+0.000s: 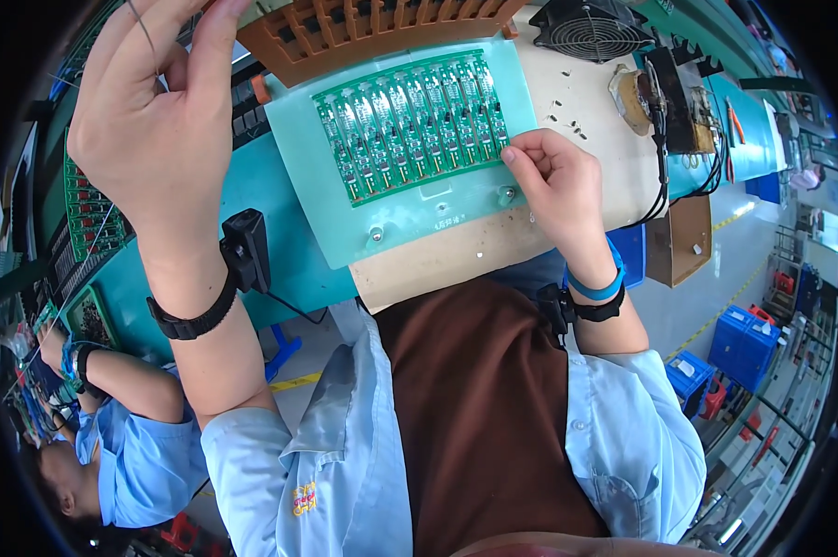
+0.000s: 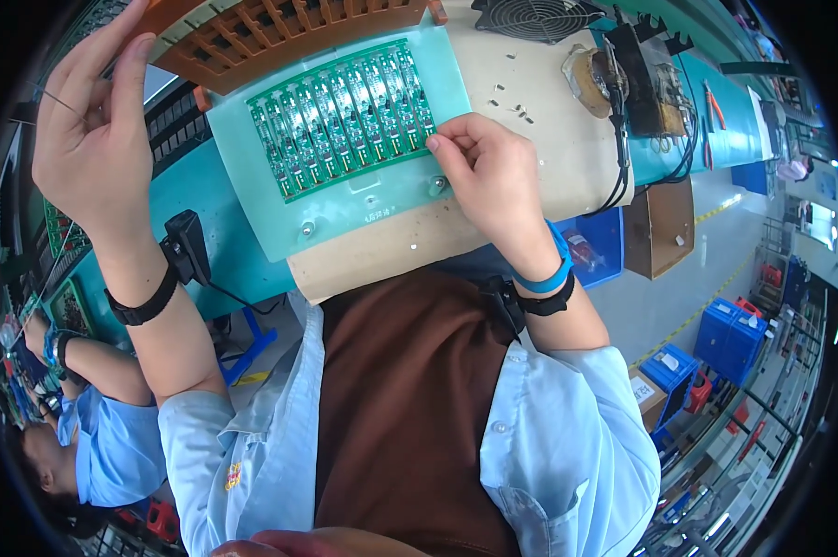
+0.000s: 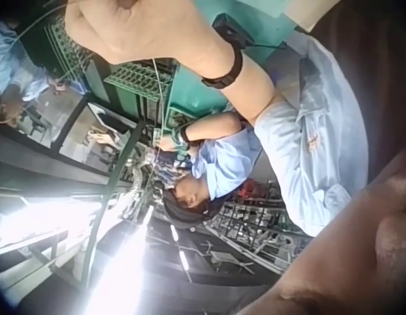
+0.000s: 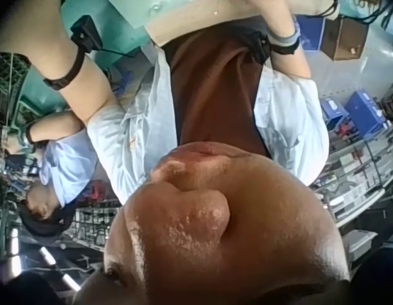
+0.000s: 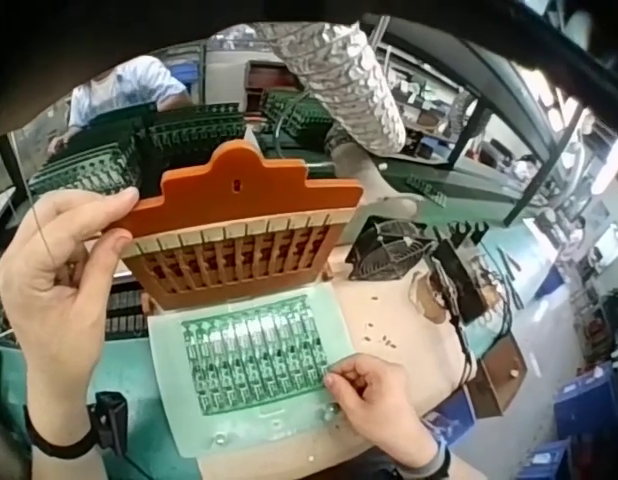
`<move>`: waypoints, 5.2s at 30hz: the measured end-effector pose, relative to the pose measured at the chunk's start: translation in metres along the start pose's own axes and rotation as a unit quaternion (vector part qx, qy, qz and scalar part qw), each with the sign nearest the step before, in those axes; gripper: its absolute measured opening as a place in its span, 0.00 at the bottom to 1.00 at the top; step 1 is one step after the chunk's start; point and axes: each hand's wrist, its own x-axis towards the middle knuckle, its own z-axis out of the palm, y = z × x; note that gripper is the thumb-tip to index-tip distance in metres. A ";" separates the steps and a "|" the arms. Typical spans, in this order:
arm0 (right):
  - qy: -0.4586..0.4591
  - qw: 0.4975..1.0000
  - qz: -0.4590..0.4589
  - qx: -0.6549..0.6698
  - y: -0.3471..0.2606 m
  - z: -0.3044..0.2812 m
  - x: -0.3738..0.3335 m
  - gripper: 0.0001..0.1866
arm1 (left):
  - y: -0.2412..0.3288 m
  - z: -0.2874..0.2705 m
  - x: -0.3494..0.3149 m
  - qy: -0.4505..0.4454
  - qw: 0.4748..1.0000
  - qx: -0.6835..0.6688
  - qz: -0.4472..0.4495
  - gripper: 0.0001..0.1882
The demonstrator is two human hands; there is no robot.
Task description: The person places components onto a circuit board by hand, secures them with a cover, and solders the connections using a soldering iron and wire. They then remove the cover, flip the board over, and place it onto a rack.
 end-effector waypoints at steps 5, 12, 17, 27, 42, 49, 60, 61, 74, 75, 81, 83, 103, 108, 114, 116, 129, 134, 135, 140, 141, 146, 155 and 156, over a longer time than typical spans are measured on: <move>0.006 0.999 -0.015 -0.032 -0.001 0.002 0.003 0.06 | 0.002 0.000 -0.003 0.007 0.999 -0.003 -0.035 0.13; 0.077 0.992 -0.053 -0.080 0.012 0.001 0.002 0.06 | -0.021 0.001 0.004 0.016 0.996 -0.084 0.009 0.11; 0.050 0.988 -0.084 -0.121 0.002 0.003 0.006 0.07 | -0.030 -0.010 0.002 -0.053 0.996 -0.061 0.032 0.14; 0.054 0.985 -0.107 -0.120 0.007 -0.001 0.008 0.06 | -0.020 -0.001 0.003 -0.021 0.994 -0.103 0.035 0.14; 0.109 0.969 -0.168 -0.148 0.002 0.005 0.037 0.04 | -0.013 -0.019 -0.018 -0.060 0.991 -0.114 0.043 0.15; 0.106 0.955 -0.182 -0.209 0.002 0.018 0.047 0.04 | -0.001 -0.025 -0.020 -0.030 0.993 -0.113 0.035 0.14; 0.105 0.962 -0.179 -0.178 -0.004 0.019 0.043 0.03 | 0.002 -0.024 -0.023 -0.015 0.992 -0.115 0.046 0.14; 0.095 0.961 -0.174 -0.193 -0.005 0.022 0.043 0.03 | 0.003 -0.024 -0.023 -0.014 0.992 -0.116 0.045 0.14; 0.047 0.956 -0.195 -0.216 -0.020 0.029 0.046 0.05 | 0.003 -0.027 -0.024 -0.020 0.994 -0.093 0.056 0.15; 0.046 0.955 -0.195 -0.216 -0.020 0.030 0.045 0.05 | 0.001 -0.026 -0.025 -0.019 0.993 -0.097 0.067 0.15; 0.040 0.956 -0.196 -0.214 -0.025 0.037 0.043 0.06 | 0.007 -0.026 -0.026 -0.018 0.993 -0.112 0.043 0.15; 0.032 0.956 -0.202 -0.210 -0.026 0.039 0.043 0.06 | 0.007 -0.026 -0.027 -0.018 0.990 -0.135 0.037 0.15; 0.000 0.959 -0.236 -0.160 -0.031 0.038 0.043 0.07 | 0.013 -0.028 -0.035 -0.013 0.987 -0.156 0.028 0.16; 0.048 0.973 -0.219 -0.056 -0.013 0.010 0.029 0.09 | 0.015 -0.033 -0.049 -0.038 0.984 -0.172 0.040 0.16; 0.028 0.922 -0.030 0.386 0.012 -0.030 0.006 0.13 | 0.022 -0.042 -0.099 -0.127 0.982 -0.129 0.057 0.18; -0.017 0.947 -0.010 0.320 0.012 -0.034 -0.003 0.15 | 0.019 -0.040 -0.117 -0.160 0.979 -0.101 0.076 0.19; 0.013 0.991 -0.132 -0.014 0.038 -0.010 -0.017 0.19 | 0.019 -0.022 -0.137 -0.302 0.950 -0.021 0.077 0.17; -0.012 0.996 -0.081 0.047 0.029 -0.006 -0.008 0.21 | 0.017 -0.027 -0.144 -0.304 0.951 -0.055 0.019 0.14; -0.008 0.994 -0.107 0.034 0.033 -0.010 -0.008 0.21 | 0.019 -0.027 -0.145 -0.299 0.952 -0.067 0.024 0.14; -0.058 0.976 -0.193 -0.086 0.023 -0.021 -0.029 0.20 | 0.023 -0.023 -0.151 -0.286 0.954 -0.087 0.004 0.17; -0.075 0.964 -0.231 -0.112 0.016 -0.021 -0.032 0.19 | 0.024 -0.026 -0.152 -0.286 0.954 -0.086 -0.002 0.18; -0.044 0.951 -0.253 -0.172 0.012 -0.009 -0.029 0.15 | 0.027 -0.035 -0.161 -0.274 0.959 -0.071 -0.013 0.18; -0.008 0.960 -0.192 -0.204 0.011 0.006 -0.024 0.13 | 0.029 -0.046 -0.174 -0.232 0.970 -0.078 -0.015 0.21; -0.011 0.960 -0.194 -0.202 0.008 0.005 -0.024 0.13 | 0.028 -0.048 -0.175 -0.233 0.971 -0.060 -0.012 0.22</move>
